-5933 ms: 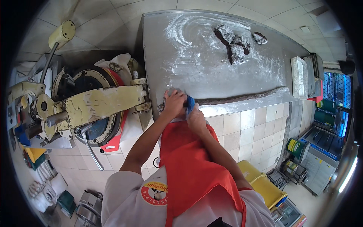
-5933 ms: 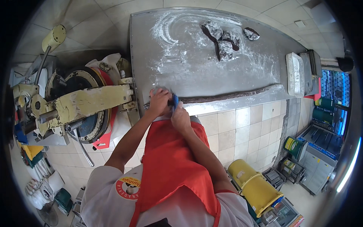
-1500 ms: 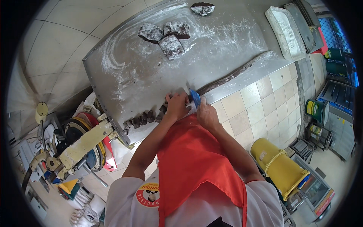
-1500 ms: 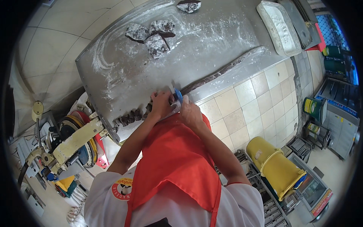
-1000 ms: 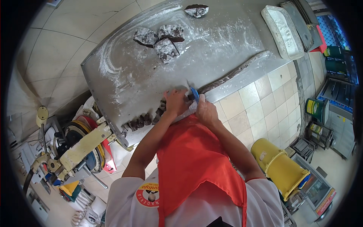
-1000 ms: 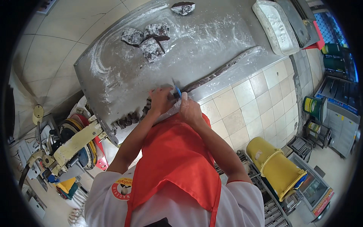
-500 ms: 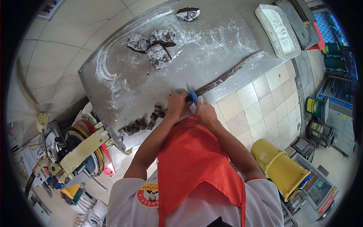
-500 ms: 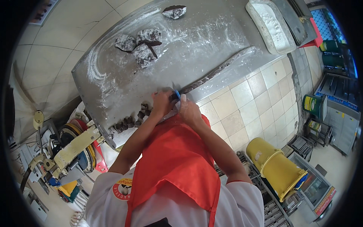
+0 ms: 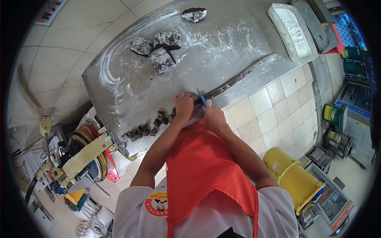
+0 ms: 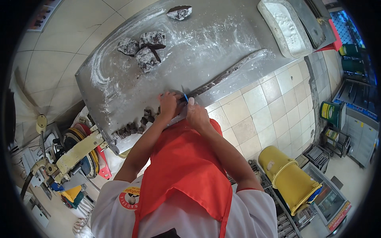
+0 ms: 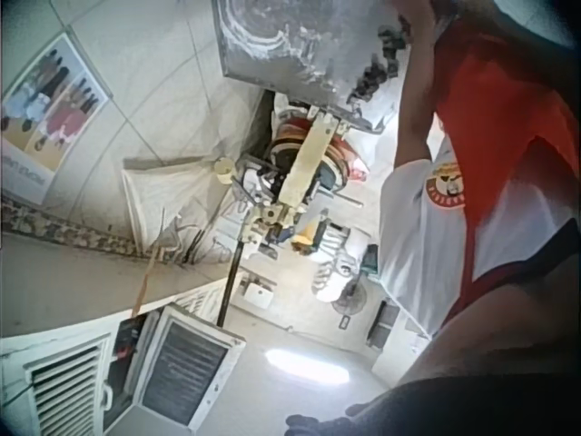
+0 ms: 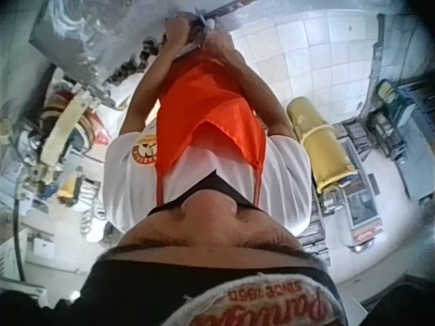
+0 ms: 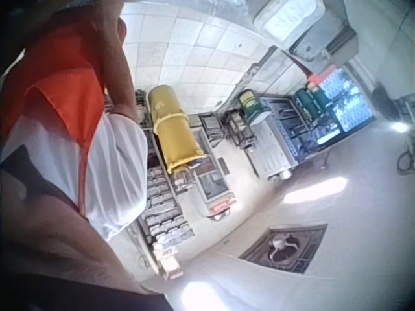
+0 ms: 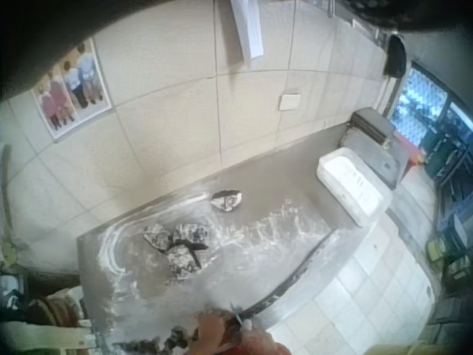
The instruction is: The person rolls pieces of chocolate dough into long ropes on a floured stainless steel table and cuts them into small sections using a plastic scraper.
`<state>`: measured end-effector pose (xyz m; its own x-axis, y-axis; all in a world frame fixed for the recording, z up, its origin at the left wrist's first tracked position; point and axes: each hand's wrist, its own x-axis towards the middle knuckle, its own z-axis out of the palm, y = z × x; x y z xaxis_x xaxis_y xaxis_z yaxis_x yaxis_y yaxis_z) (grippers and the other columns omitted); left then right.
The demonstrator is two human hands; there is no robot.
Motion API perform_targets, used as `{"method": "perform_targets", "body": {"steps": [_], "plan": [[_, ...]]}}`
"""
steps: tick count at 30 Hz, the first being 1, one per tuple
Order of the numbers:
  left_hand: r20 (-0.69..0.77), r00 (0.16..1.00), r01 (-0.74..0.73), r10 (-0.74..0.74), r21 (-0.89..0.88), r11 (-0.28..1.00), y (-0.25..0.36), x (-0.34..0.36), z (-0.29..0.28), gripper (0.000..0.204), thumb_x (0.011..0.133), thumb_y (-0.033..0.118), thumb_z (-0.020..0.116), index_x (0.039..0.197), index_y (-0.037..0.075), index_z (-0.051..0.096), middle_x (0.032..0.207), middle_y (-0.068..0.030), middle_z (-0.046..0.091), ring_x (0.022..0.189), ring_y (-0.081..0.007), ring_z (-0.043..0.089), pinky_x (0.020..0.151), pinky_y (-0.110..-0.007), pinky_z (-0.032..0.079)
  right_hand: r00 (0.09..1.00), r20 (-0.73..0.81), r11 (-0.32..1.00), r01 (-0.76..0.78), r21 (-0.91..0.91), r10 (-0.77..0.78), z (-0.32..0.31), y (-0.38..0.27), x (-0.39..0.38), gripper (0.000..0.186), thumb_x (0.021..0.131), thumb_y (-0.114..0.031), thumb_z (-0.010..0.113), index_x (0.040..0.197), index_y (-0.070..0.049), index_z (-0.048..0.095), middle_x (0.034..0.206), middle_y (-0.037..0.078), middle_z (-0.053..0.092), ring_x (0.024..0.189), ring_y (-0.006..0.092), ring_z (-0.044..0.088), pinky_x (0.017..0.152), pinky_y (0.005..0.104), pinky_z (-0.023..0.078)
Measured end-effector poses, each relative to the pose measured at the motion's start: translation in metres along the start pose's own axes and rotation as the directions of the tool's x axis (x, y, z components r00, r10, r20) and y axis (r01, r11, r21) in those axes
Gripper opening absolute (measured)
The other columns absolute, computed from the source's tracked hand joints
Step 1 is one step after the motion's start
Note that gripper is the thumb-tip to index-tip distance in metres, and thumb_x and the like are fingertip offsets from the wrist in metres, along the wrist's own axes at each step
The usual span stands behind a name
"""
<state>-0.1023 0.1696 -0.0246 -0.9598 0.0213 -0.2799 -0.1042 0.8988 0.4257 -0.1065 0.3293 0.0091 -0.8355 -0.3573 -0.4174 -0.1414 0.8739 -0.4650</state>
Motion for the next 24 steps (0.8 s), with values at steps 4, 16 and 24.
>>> {"method": "perform_targets", "body": {"steps": [4, 16, 24], "plan": [[0.038, 0.999, -0.036, 0.038, -0.043, 0.998, 0.005, 0.001, 0.005, 0.039, 0.076, 0.038, 0.080, 0.107, 0.017, 0.070, 0.097, -0.0003, 0.071, 0.108, -0.0244, 0.060, 0.104, -0.059, 0.029, 0.997, 0.071, 0.995, 0.028, 0.099, -0.035, -0.016, 0.007, 0.005, 0.018, 0.095, -0.013, 0.044, 0.107, 0.001, 0.043, 0.088, 0.031, 0.067, 0.080, 0.0496, 0.066, 0.071, 0.0577, 0.054], [-0.173, 0.984, 0.018, -0.038, -0.113, 0.993, 0.008, 0.029, 0.037, 0.042, 0.072, 0.030, 0.081, 0.109, 0.016, 0.065, 0.092, -0.0037, 0.067, 0.102, -0.0264, 0.061, 0.095, -0.054, 0.033, 0.997, 0.024, 0.994, 0.075, 0.075, -0.077, -0.033, 0.025, 0.013, 0.017, 0.091, -0.008, 0.046, 0.104, 0.002, 0.043, 0.083, 0.030, 0.067, 0.077, 0.0500, 0.066, 0.068, 0.0579, 0.054], [0.028, 0.999, 0.027, -0.024, -0.103, 0.994, 0.047, 0.038, 0.005, 0.030, 0.073, 0.022, 0.077, 0.102, 0.016, 0.070, 0.091, 0.0000, 0.064, 0.104, -0.0247, 0.059, 0.104, -0.059, 0.030, 0.999, -0.016, 0.998, 0.047, 0.051, -0.046, -0.049, 0.041, 0.008, 0.018, 0.091, -0.008, 0.047, 0.105, 0.003, 0.043, 0.083, 0.032, 0.066, 0.075, 0.0493, 0.067, 0.068, 0.0581, 0.054]]}}
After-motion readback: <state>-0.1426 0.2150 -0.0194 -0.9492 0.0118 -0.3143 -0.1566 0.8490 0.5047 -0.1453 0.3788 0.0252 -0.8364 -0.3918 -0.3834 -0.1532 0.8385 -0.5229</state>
